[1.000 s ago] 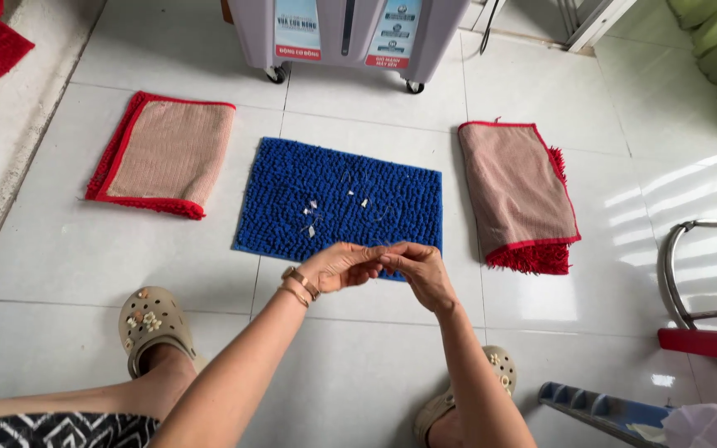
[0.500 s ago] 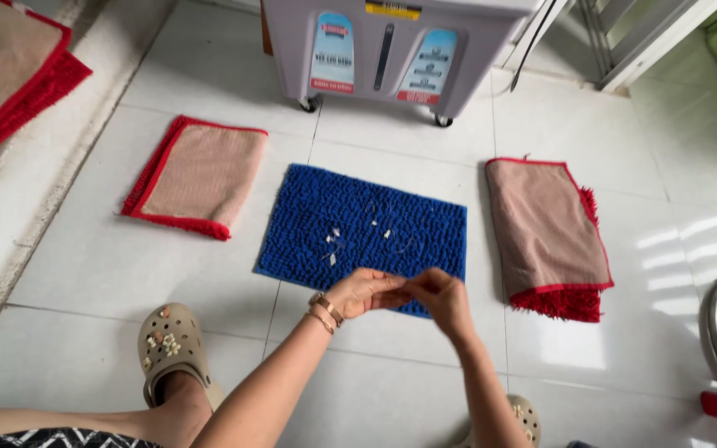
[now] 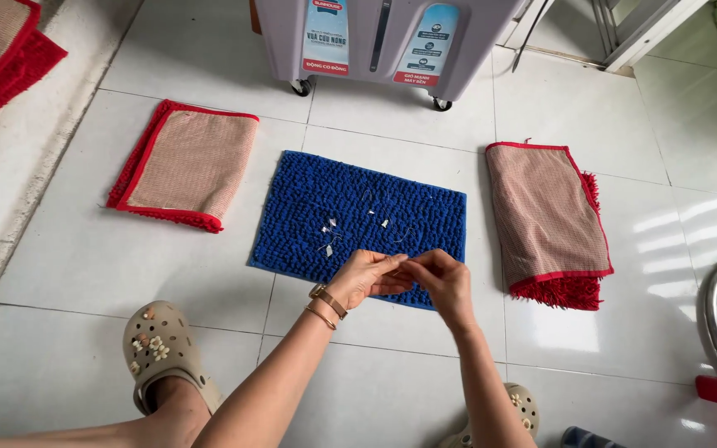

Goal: Picking debris off a blue textured mat and then folding it on a tiled floor.

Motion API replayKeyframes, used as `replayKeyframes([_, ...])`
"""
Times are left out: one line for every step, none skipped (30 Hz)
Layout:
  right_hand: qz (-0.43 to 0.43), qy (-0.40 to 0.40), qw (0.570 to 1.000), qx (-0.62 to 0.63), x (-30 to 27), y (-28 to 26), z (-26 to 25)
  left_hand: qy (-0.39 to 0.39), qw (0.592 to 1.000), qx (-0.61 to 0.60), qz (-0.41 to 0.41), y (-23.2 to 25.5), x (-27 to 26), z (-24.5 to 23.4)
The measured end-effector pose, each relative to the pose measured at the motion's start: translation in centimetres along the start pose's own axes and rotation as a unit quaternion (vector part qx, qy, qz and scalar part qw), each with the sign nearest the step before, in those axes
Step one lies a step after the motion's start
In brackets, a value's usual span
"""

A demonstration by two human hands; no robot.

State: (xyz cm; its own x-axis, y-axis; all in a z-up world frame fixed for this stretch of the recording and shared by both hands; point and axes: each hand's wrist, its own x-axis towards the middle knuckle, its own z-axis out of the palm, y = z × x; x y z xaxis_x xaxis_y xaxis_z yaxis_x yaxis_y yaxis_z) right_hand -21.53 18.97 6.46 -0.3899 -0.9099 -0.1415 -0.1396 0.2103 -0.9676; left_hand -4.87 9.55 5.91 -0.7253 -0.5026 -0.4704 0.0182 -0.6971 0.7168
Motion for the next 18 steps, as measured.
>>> replayKeyframes([0.002, 0.002, 1.0, -0.002, -0.4, -0.8, 0.7, -0.002, 1.0, -0.001, -0.002, 0.1, 0.0, 0.3])
replayKeyframes([-0.072, 0.043, 0.99, -0.117, -0.8, -1.6, 1.5, 0.042, 0.998, 0.037, 0.002, 0.2, -0.1, 0.7])
replayKeyframes([-0.144, 0.08, 0.959, -0.23, -1.1, -2.3, 2.3, 0.088, 0.993, 0.075, 0.006, 0.3, -0.2, 1.0])
replayKeyframes([-0.143, 0.079, 0.959, -0.233, -1.5, -2.3, 2.4, 0.087, 0.994, 0.072, 0.005, 0.3, -0.2, 1.2])
replayKeyframes([-0.203, 0.097, 0.946, -0.234, -1.6, -2.4, 3.2, 0.068, 0.996, 0.055, 0.017, 0.7, -0.4, 0.9])
replayKeyframes([-0.261, 0.114, 0.93, -0.233, -1.8, -2.5, 4.0, 0.049, 0.998, 0.037, 0.028, 1.1, -0.7, 0.4])
replayKeyframes([-0.265, 0.106, 0.931, -0.226, -1.7, -2.3, 4.2, 0.059, 0.997, 0.037, 0.03, 0.6, -0.4, -0.4])
replayKeyframes([-0.238, 0.103, 0.939, -0.226, -1.6, -2.0, 4.4, 0.042, 0.999, 0.016, 0.023, 0.1, -0.1, -1.2])
replayKeyframes([-0.212, 0.101, 0.945, -0.226, -1.3, -1.7, 4.5, 0.022, 1.0, -0.004, 0.016, -0.4, 0.4, -2.0])
replayKeyframes([-0.215, 0.095, 0.947, -0.221, -0.9, -1.7, 4.2, 0.03, 0.999, -0.004, 0.019, -0.6, 0.4, -2.8])
replayKeyframes([-0.134, 0.066, 0.974, -0.17, -0.7, -1.6, 3.7, -0.003, 1.0, -0.015, 0.017, -1.1, 0.6, -3.3])
replayKeyframes([-0.051, 0.035, 0.991, -0.117, -0.3, -1.5, 3.1, -0.036, 0.999, -0.025, 0.014, -1.5, 0.9, -3.8])
replayKeyframes([-0.053, 0.033, 0.991, -0.116, -0.4, -2.8, 2.9, -0.035, 0.999, -0.024, 0.015, -0.6, 0.2, -3.6])
replayKeyframes([-0.027, -0.007, 0.998, -0.052, -0.5, -4.1, 2.6, -0.062, 0.998, -0.02, 0.01, 0.2, -0.4, -3.4])
replayKeyframes([0.001, -0.048, 0.999, 0.011, -0.6, -5.5, 2.4, -0.089, 0.996, -0.017, 0.005, 1.0, -1.0, -3.2])
replayKeyframes([0.0, -0.051, 0.999, 0.012, -0.6, -4.9, 2.4, -0.086, 0.996, -0.017, 0.007, 0.9, -0.9, -3.5])
replayKeyframes([-0.007, -0.065, 0.998, -0.008, -0.6, -4.5, 2.5, -0.089, 0.995, -0.034, -0.006, 1.0, -1.0, -3.9])
replayKeyframes([-0.015, -0.079, 0.996, -0.029, -0.6, -4.0, 2.7, -0.092, 0.994, -0.051, -0.019, 1.0, -1.0, -4.3])
